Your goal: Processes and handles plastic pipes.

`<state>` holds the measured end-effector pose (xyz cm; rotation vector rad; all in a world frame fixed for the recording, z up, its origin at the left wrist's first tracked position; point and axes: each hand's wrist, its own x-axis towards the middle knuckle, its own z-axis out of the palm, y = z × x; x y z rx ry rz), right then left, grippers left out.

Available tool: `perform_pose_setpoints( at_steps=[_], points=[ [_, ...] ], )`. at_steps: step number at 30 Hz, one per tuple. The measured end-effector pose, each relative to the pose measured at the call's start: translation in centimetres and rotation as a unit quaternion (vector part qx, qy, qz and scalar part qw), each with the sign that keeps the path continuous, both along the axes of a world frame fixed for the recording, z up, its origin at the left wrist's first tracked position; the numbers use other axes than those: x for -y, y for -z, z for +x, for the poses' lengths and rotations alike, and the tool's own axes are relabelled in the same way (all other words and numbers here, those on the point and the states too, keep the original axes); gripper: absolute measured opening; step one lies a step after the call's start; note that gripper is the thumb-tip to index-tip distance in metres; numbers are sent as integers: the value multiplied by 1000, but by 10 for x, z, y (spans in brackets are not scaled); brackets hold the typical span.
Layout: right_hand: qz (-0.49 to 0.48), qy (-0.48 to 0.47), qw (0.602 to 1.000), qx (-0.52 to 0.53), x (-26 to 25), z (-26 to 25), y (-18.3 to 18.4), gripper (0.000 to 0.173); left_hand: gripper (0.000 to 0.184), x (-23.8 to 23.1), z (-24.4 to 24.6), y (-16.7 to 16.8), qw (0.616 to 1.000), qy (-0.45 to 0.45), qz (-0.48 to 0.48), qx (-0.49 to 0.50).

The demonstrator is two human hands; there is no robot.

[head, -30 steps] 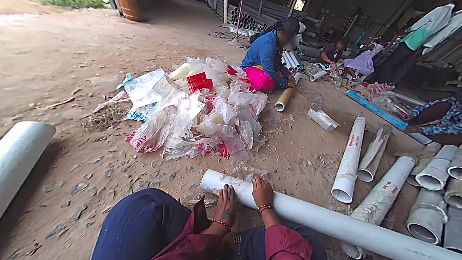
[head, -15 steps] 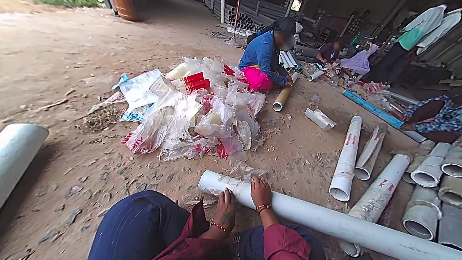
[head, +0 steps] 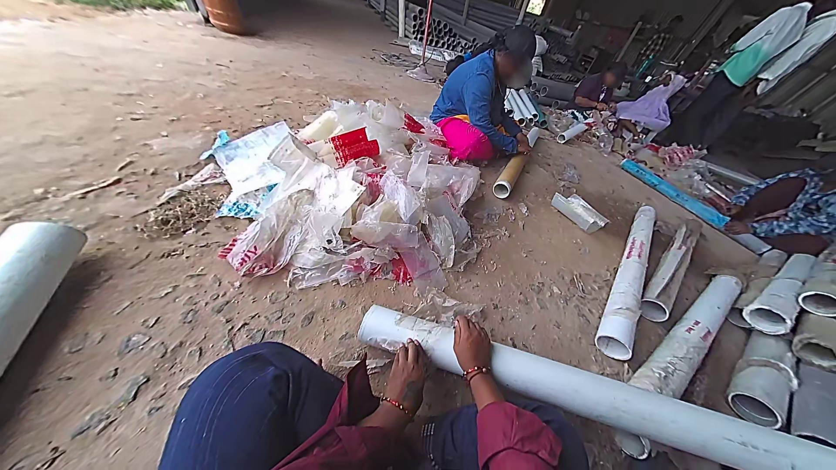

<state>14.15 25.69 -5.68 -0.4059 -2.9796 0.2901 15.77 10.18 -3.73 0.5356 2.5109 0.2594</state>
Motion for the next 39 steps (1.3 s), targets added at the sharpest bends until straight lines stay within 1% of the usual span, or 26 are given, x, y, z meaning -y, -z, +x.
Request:
perform_pose_setpoints(
  at_steps=[2, 4, 7, 8, 10, 11, 13, 15, 16, 17, 18, 20, 23, 27, 30, 32, 35, 39],
  points=[
    [-3, 2, 1000, 11, 0, 0, -1, 33, 59, 0, -6, -6, 1000, -22, 15, 4],
    [-5, 2, 1000, 12, 0, -1, -2, 33, 52, 3, -13, -7, 998, -57, 39, -4],
    [-10, -6, 1000, -3, -2, 0, 2, 33, 43, 9, -23, 20, 983, -109, 124, -75],
    [-8, -6, 1000, -7, -2, 0, 3, 32, 41, 10, -26, 19, 980, -122, 138, -69],
    [-3, -4, 1000, -8, -1, 0, 2, 32, 41, 11, -31, -3, 986, -127, 110, 4],
    [-2, -3, 1000, -5, -1, 0, 2, 32, 40, 10, -33, -9, 988, -120, 92, 22],
    [-3, -2, 1000, 2, -1, -1, 1, 32, 36, 10, -31, -3, 990, -106, 88, 9],
    [-4, -5, 1000, -6, -1, -1, 2, 32, 32, 9, -22, 20, 987, -100, 119, -52],
    [-3, -7, 1000, -10, -1, 0, 1, 32, 35, 9, -20, 13, 991, -86, 101, -23],
    [-1, -7, 1000, -10, 0, 0, 0, 32, 39, 10, -22, -6, 995, -67, 66, 38],
    [-2, -3, 1000, 2, -1, 0, -1, 33, 39, 10, -24, -9, 995, -70, 63, 40],
    [-5, -2, 1000, 7, -1, 0, -1, 33, 37, 10, -28, -6, 990, -105, 91, 20],
    [-6, 0, 1000, 0, -1, 0, 0, 32, 40, 10, -31, -7, 985, -140, 99, 35],
    [-8, 0, 1000, 6, 0, 0, -1, 32, 38, 9, -33, -8, 986, -139, 90, 30],
    [-10, -1, 1000, 5, 0, 0, -4, 32, 40, 9, -32, -8, 982, -148, 117, 17],
    [-9, -3, 1000, -6, 1, 1, -4, 31, 40, 11, -34, -24, 981, -143, 113, 59],
    [-6, 2, 1000, 15, 1, 0, -4, 33, 33, 13, -38, -10, 983, -141, 114, 40],
    [-7, 2, 1000, 25, 1, 0, -5, 33, 36, 14, -40, -7, 980, -150, 122, 50]
  ],
)
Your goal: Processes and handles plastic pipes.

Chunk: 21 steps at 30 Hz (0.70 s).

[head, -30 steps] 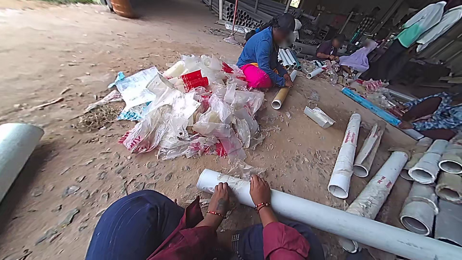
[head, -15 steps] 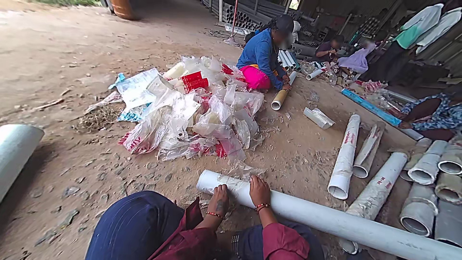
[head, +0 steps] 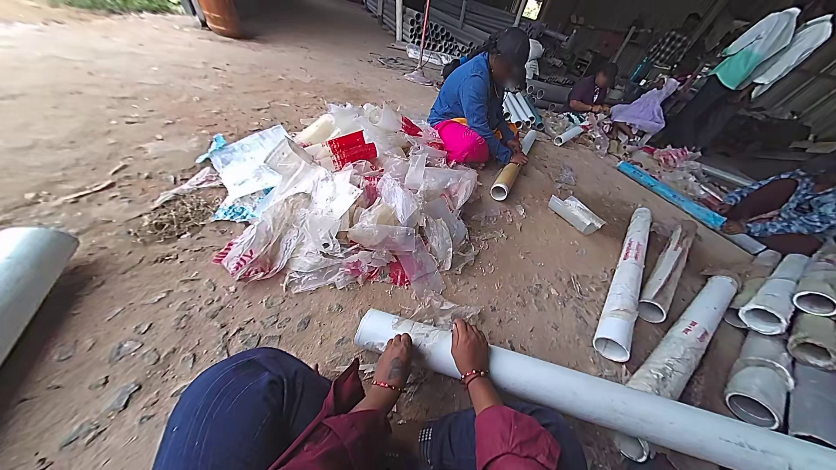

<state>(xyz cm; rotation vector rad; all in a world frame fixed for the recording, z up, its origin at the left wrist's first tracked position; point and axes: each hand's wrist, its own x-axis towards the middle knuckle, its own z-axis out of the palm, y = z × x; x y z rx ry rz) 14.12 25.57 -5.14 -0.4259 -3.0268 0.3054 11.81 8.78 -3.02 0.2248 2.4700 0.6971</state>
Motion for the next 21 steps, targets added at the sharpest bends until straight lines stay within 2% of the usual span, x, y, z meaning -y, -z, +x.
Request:
perform_pose_setpoints(
  at_steps=[3, 11, 16, 21],
  points=[
    [3, -2, 1000, -9, 0, 1, 1, 32, 39, -2, 1, -1, 1000, -14, 2, 6],
    [4, 0, 1000, -17, 0, 1, 2, 32, 35, 1, 0, 0, 999, 5, 20, -27],
    [6, -1, 1000, -22, 0, 1, 3, 32, 32, 5, -6, 3, 997, -38, 58, -21],
    [16, -1, 1000, -19, 0, 1, 3, 32, 29, 5, -9, 13, 996, -41, 72, -37]
  ],
)
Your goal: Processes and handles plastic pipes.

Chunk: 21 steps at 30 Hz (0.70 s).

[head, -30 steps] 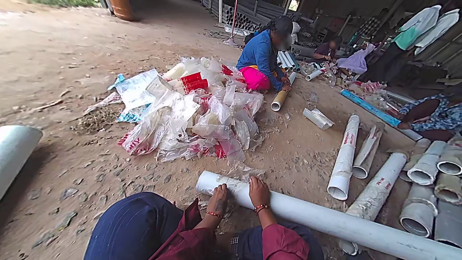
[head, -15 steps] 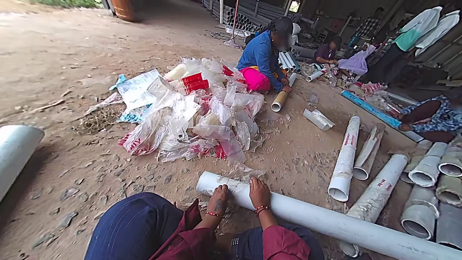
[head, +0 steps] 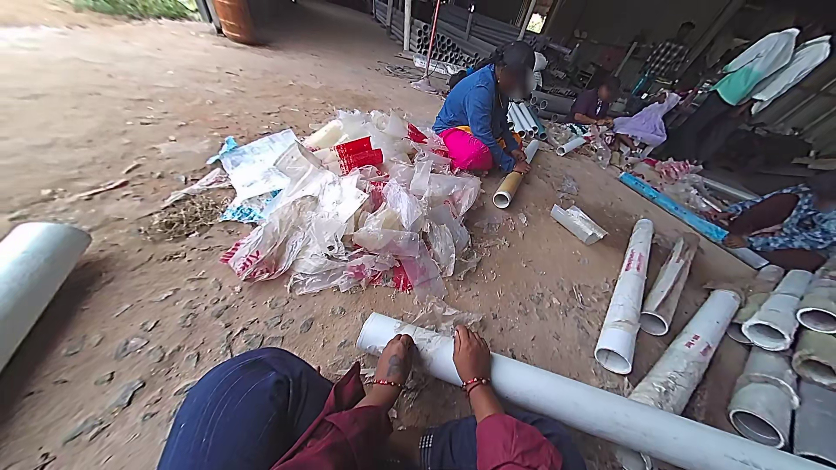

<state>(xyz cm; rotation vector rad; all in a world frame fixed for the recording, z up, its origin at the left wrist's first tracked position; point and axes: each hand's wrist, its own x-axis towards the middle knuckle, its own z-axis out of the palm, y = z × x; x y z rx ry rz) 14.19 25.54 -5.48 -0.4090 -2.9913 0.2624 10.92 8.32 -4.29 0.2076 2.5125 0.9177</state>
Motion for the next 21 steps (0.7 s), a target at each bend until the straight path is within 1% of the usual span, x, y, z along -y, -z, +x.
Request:
perform_pose_setpoints(
  at_steps=[3, 7, 8, 11, 13, 14, 15, 16, 17, 18, 20, 21],
  points=[
    [-2, 2, 1000, 9, 0, 0, -1, 33, 30, -1, 0, -1, 1000, -2, -2, 1],
    [-3, 1, 1000, 8, 0, 0, -1, 32, 35, -7, -6, 17, 999, -1, -30, 11],
    [-3, -1, 1000, 0, 0, 0, 0, 32, 35, -7, -4, 13, 999, -1, -34, 14],
    [-4, -2, 1000, -11, 0, 1, 0, 31, 35, -3, 7, -24, 999, -3, -36, 35],
    [-5, -7, 1000, -29, 0, 2, 0, 30, 42, 4, 15, -67, 995, 35, -48, 85],
    [-8, -9, 999, -31, 0, 2, 0, 30, 44, 6, 17, -79, 992, 50, -54, 99],
    [-9, -9, 1000, -28, 0, 2, 0, 31, 44, 6, 18, -75, 994, 48, -50, 87],
    [-9, -7, 1000, -22, -1, 1, 0, 31, 42, 2, 20, -54, 998, 23, -34, 39],
    [-8, -3, 1000, -12, -1, 1, 1, 32, 39, -3, 19, -24, 999, -14, -20, -24],
    [-7, -3, 1000, -7, -1, 0, 1, 32, 37, -6, 14, -12, 1000, -12, -25, -13],
    [-9, -2, 1000, -3, 0, 1, 1, 32, 37, -6, 6, -10, 999, 11, -41, 24],
    [-11, -3, 1000, -6, 0, 1, 2, 32, 35, -5, 5, -11, 999, 16, -42, 25]
  ],
)
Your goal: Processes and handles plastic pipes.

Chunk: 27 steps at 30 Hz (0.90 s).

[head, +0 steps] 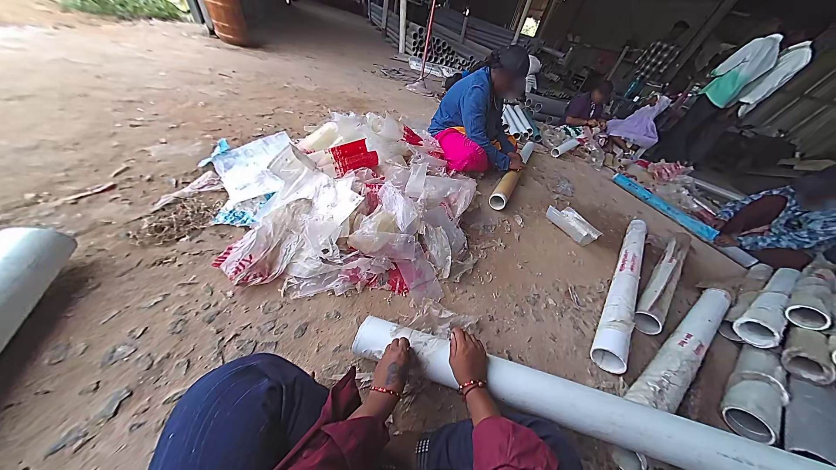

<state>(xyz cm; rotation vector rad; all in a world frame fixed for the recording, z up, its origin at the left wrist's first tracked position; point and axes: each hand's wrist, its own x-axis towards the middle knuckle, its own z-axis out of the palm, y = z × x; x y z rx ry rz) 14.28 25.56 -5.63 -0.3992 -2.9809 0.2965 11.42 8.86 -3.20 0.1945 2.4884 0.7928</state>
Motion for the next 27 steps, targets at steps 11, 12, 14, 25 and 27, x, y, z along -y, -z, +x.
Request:
perform_pose_setpoints(
  at_steps=[11, 12, 14, 25, 27],
  points=[
    [8, -4, 1000, -8, 1, 1, -3, 31, 37, 18, 3, -50, 995, 71, -15, 62],
    [5, -2, 1000, 0, 1, 1, -3, 32, 36, 23, 9, -37, 996, 80, 0, -27],
    [1, 0, 1000, 11, 1, 0, -4, 32, 36, 20, 3, -18, 997, 77, -4, -33],
    [10, 2, 1000, -2, 0, 0, -1, 31, 38, -6, 22, -2, 962, -86, -6, -258],
    [11, -4, 1000, -17, 1, 1, -1, 30, 42, 8, 11, -38, 997, 39, -58, -33]
  ],
)
